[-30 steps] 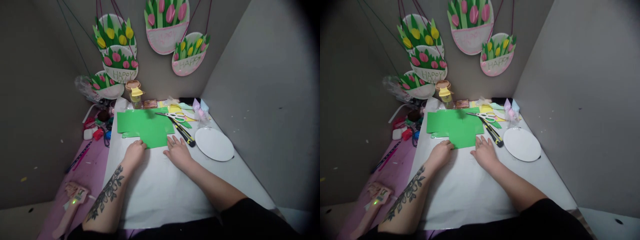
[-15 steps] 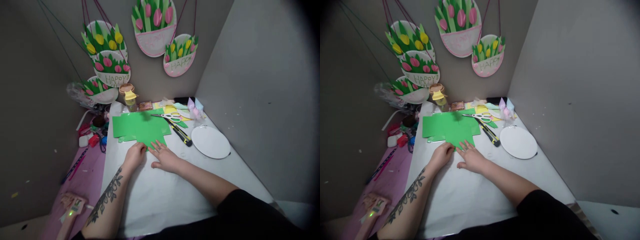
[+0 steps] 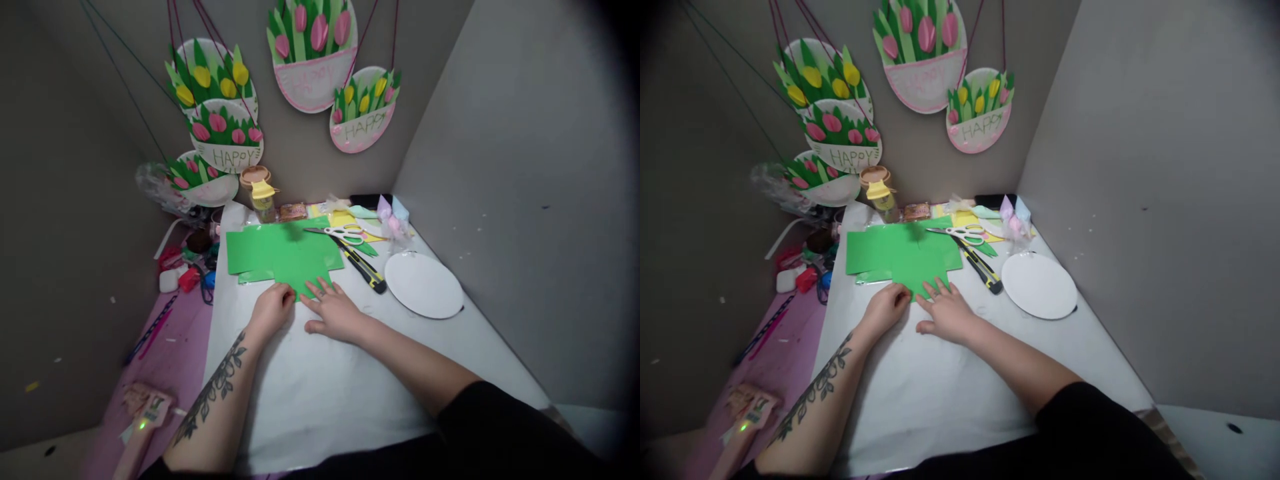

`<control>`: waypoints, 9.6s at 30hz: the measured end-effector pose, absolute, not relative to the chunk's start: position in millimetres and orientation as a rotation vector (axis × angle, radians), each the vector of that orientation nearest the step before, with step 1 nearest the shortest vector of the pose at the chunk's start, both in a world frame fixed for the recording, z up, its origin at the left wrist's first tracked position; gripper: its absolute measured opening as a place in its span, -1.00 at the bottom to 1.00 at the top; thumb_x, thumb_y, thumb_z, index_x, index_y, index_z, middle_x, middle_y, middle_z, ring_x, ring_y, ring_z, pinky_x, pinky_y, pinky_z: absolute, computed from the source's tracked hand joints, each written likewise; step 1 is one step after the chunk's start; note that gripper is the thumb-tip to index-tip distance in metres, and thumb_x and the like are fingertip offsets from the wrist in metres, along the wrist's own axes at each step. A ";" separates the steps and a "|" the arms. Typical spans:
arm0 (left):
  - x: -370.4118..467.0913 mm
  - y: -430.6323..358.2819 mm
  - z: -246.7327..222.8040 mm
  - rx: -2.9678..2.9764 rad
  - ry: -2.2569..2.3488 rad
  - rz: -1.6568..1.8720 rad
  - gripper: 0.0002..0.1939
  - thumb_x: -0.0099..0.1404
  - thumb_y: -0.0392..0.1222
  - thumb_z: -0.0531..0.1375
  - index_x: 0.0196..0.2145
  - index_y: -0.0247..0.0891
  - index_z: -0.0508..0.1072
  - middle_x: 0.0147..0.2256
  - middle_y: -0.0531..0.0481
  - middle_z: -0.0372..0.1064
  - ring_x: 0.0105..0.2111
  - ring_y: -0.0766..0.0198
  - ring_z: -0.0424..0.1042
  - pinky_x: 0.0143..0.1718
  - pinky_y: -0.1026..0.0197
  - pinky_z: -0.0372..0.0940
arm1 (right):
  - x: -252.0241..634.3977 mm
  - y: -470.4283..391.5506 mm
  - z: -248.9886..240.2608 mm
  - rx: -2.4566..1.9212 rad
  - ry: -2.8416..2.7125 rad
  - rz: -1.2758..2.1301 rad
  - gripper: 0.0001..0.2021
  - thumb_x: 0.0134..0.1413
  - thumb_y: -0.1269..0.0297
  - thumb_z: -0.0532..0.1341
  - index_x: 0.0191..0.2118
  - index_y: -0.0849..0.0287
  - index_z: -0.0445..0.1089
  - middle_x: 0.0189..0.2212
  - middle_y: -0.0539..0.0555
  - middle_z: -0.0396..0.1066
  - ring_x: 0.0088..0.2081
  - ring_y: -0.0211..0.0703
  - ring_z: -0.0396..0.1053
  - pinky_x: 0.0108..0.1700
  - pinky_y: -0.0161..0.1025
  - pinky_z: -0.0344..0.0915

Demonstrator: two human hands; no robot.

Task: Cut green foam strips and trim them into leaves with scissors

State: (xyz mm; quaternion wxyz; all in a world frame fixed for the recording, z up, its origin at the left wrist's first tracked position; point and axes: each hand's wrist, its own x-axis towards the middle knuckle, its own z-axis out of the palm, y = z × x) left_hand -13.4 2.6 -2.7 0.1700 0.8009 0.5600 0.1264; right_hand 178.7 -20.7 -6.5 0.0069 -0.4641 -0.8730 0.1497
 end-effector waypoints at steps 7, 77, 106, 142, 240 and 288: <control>-11.4 -1.9 1.4 2.311 1.641 0.300 -0.80 0.32 -0.23 0.00 -0.27 -0.24 0.42 -0.31 -0.05 0.39 -0.27 0.23 0.37 -0.23 0.22 0.23 | 188.3 -22.9 -4.0 -1.624 -2.662 0.334 -0.38 0.14 -0.12 0.08 0.24 0.09 0.19 0.28 0.17 0.05 0.32 0.25 -0.16 0.21 0.30 -0.15; -28.7 -11.0 23.8 2.363 1.586 0.097 -0.84 0.20 -0.30 0.12 -0.38 -0.24 0.52 -0.22 -0.09 0.42 -0.21 0.19 0.39 -0.15 0.21 0.23 | 220.7 -2.2 -25.9 -1.319 -2.319 0.395 -0.88 0.12 0.45 0.16 -0.34 0.15 0.44 -0.16 0.11 0.45 -0.06 -0.09 0.27 0.01 -0.13 0.22; -20.7 -5.8 18.0 2.298 1.852 0.003 -0.75 0.29 -0.17 0.04 -0.37 -0.26 0.50 -0.27 -0.13 0.38 -0.21 0.17 0.36 -0.20 0.20 0.22 | 205.2 7.0 -27.2 -1.584 -2.266 0.252 -0.87 0.13 0.32 0.15 -0.41 0.15 0.40 -0.21 0.14 0.34 -0.12 -0.03 0.22 -0.07 -0.15 0.19; -15.5 -23.7 28.8 2.471 1.820 -0.170 -0.70 0.23 -0.45 -0.01 -0.34 -0.28 0.51 -0.15 -0.26 0.45 0.04 -0.13 0.26 0.10 -0.50 -0.24 | 229.5 -7.9 -20.8 -1.575 -2.451 0.137 -0.64 0.08 0.49 0.10 -0.07 0.05 0.49 0.11 0.09 0.35 0.18 0.09 0.15 0.18 0.13 0.01; -50.1 7.1 7.8 2.203 1.676 0.207 -0.65 0.32 -0.29 -0.07 -0.12 -0.22 0.47 -0.17 -0.10 0.38 -0.21 0.20 0.38 -0.17 0.22 0.23 | 219.1 -6.1 -14.3 -1.718 -2.416 0.199 -0.60 0.19 0.40 0.07 0.12 -0.06 0.33 -0.04 0.14 0.35 -0.01 0.00 0.21 0.15 0.00 -0.08; -50.1 6.2 2.6 2.271 1.525 0.156 -0.60 0.38 -0.02 -0.08 -0.06 0.00 0.50 -0.23 -0.01 0.30 -0.29 0.22 0.28 -0.31 0.26 0.11 | 209.3 -4.2 -7.4 -1.713 -2.498 0.192 -0.51 0.12 0.50 0.01 0.12 -0.03 0.33 -0.02 0.19 0.32 0.01 0.04 0.17 0.14 0.05 -0.12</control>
